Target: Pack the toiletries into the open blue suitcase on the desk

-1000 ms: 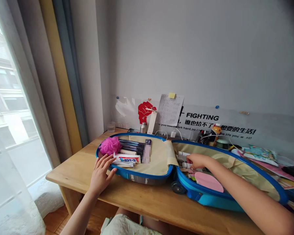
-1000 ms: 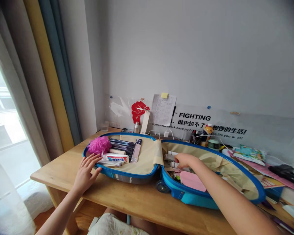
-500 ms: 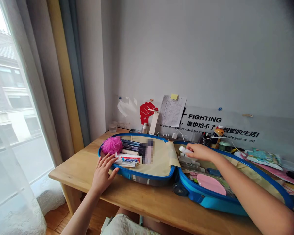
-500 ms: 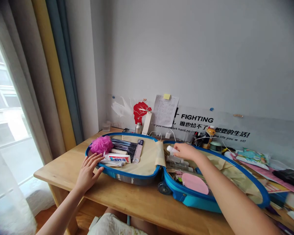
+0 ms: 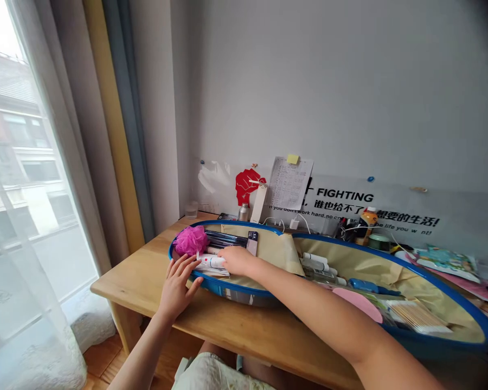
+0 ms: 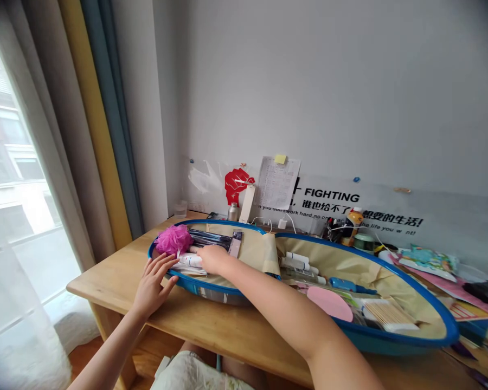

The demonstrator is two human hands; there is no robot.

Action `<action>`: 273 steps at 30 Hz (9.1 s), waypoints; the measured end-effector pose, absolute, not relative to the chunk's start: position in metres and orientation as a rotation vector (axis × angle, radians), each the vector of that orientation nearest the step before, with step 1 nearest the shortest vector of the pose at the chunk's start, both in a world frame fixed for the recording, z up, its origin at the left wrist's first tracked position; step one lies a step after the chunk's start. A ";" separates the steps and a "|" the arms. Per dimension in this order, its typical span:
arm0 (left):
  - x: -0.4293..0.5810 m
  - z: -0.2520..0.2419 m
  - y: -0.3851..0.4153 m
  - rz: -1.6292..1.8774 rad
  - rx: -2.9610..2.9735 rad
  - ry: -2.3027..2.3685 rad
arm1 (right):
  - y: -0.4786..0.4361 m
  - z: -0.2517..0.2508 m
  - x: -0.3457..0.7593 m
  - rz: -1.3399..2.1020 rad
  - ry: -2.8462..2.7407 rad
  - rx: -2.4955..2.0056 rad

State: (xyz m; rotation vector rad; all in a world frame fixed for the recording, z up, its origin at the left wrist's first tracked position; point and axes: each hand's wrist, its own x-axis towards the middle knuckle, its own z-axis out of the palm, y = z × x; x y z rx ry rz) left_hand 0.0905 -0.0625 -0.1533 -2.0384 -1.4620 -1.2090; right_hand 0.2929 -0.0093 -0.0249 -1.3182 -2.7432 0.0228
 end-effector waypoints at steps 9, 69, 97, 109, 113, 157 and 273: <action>0.090 -0.155 -0.061 -1.218 -2.045 -1.466 | 0.005 -0.038 0.267 0.095 -2.852 -1.294; 0.090 -0.152 -0.064 -1.211 -2.049 -1.515 | 0.048 -0.026 0.580 0.243 -2.379 -2.087; 0.092 -0.150 -0.066 -1.183 -2.050 -1.484 | 0.067 -0.037 0.296 0.307 -2.550 -1.650; 0.090 -0.152 -0.064 -1.179 -2.051 -1.486 | 0.076 -0.057 0.289 0.399 -2.543 -1.578; 0.091 -0.151 -0.065 -1.187 -2.046 -1.489 | 0.076 -0.061 0.288 0.446 -2.532 -1.546; 0.092 -0.150 -0.064 -1.215 -2.039 -1.520 | 0.037 0.005 0.560 -0.037 -2.073 -2.162; 0.092 -0.149 -0.065 -1.227 -2.036 -1.509 | -0.064 0.052 0.525 0.446 -2.383 -1.780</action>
